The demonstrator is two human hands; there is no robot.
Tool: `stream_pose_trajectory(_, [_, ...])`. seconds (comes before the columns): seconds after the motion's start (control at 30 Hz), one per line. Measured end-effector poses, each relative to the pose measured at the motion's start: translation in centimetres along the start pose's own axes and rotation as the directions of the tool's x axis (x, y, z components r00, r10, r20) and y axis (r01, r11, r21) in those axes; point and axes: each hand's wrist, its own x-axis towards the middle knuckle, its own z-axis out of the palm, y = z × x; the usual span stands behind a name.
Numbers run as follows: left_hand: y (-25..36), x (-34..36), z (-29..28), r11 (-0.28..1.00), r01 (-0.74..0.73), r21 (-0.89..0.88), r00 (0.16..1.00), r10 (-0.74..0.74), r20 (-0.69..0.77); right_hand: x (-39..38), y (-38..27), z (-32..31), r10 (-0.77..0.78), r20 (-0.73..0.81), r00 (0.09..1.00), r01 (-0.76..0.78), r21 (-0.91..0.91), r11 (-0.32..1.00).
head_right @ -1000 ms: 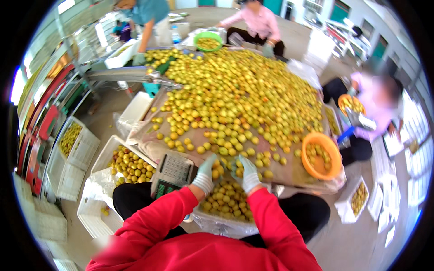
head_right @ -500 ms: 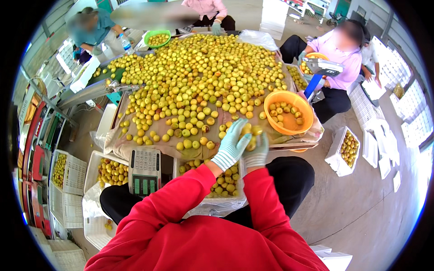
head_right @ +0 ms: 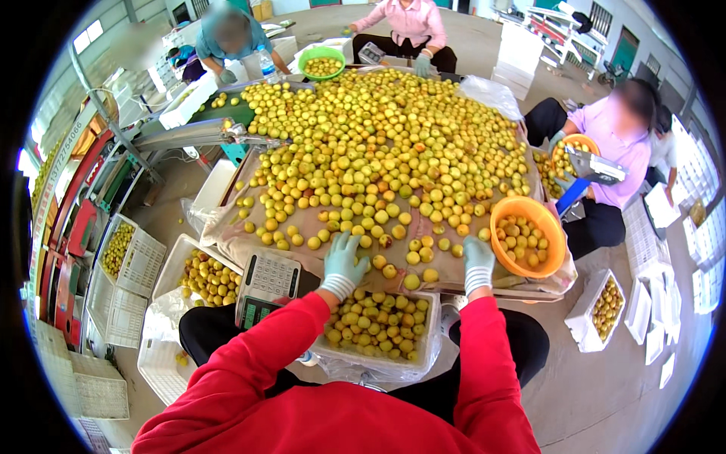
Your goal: The person sorts yellow-green plums from a large pile on a table into a white crate, using gloved hands to pick and place individual fruits. The person occasionally inspects plums and transfers them between containers while seated at the table.
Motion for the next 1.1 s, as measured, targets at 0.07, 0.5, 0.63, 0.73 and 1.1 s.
stream_pose_trajectory(0.07, [-1.2, 3.2, -1.0, 0.985, 0.099, 0.145, 0.988, -0.115, 0.104, -0.9, 1.3, 1.6, -0.235, 0.179, 0.955, 0.290, -0.714, 0.638])
stream_pose_trajectory(0.5, [2.1, -4.7, 0.5, 0.938, -0.334, 0.097, 0.910, 0.294, 0.293, -2.1, 1.3, 4.3, 0.098, 0.241, 0.965, 0.188, -0.908, 0.375])
stream_pose_trajectory(0.63, [2.5, -3.1, 1.2, 0.947, -0.321, -0.014, 0.947, 0.321, 0.010, -2.6, 0.8, 4.8, 0.075, 0.199, 0.977, 0.160, -0.919, 0.362])
stream_pose_trajectory(0.73, [4.3, 2.2, 3.0, 0.946, -0.324, -0.032, 0.945, 0.325, 0.048, -3.1, -0.2, 4.9, 0.084, 0.193, 0.978, 0.150, -0.919, 0.364])
stream_pose_trajectory(1.1, [9.0, 2.8, 7.7, 0.915, -0.398, -0.060, 0.883, 0.400, 0.247, -3.0, 0.3, 4.7, 0.070, 0.170, 0.983, 0.135, -0.926, 0.352])
